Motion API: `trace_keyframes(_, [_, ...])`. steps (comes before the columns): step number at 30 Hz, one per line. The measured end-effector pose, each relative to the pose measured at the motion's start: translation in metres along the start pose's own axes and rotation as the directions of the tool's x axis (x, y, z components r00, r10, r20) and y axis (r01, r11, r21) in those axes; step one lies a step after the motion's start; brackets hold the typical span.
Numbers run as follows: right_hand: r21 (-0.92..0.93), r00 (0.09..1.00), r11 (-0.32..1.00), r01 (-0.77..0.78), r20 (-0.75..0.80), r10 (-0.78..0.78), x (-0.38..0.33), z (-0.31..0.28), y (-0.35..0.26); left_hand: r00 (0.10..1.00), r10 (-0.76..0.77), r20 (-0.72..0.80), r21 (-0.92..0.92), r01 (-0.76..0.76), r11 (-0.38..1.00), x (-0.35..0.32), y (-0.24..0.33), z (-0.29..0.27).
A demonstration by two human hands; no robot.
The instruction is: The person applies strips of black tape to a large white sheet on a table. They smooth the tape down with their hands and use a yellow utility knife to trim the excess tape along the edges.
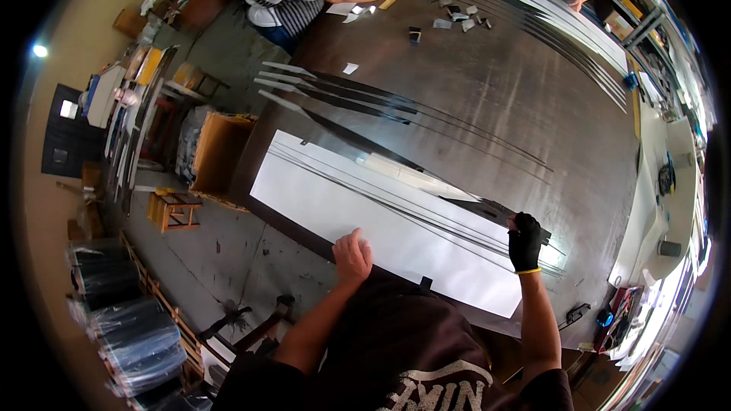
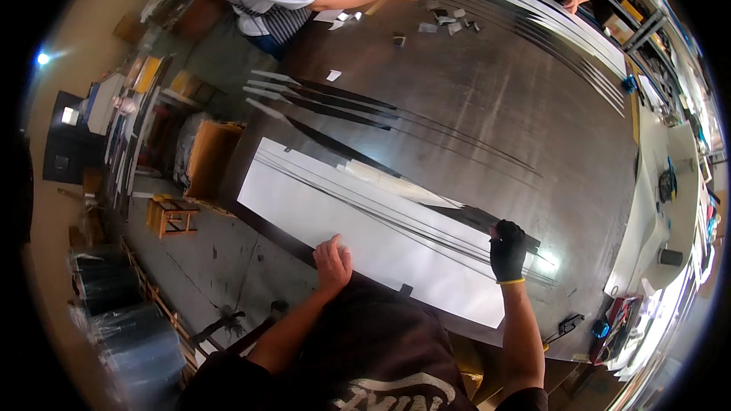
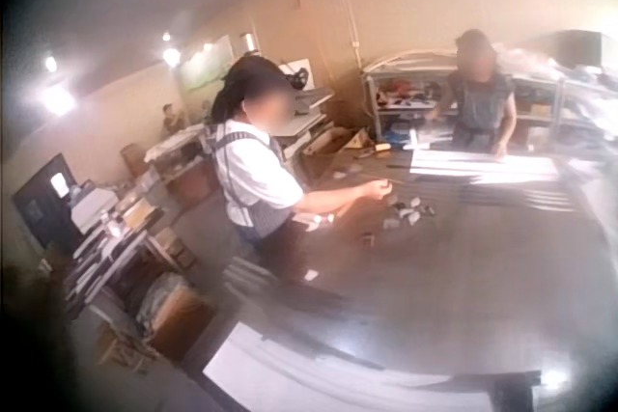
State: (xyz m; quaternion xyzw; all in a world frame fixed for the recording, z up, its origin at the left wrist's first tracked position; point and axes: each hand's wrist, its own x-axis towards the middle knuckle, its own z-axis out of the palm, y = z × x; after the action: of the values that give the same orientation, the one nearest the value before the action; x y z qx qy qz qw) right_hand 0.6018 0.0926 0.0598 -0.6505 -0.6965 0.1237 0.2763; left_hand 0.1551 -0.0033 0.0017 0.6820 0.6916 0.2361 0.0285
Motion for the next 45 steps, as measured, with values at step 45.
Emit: trace_keyframes(45, [-0.169,0.99,0.977,0.13,0.068,-0.12,0.128,0.081,0.014,1.0,-0.027,0.006,0.047,0.027,0.999,-0.001,-0.001,0.008])
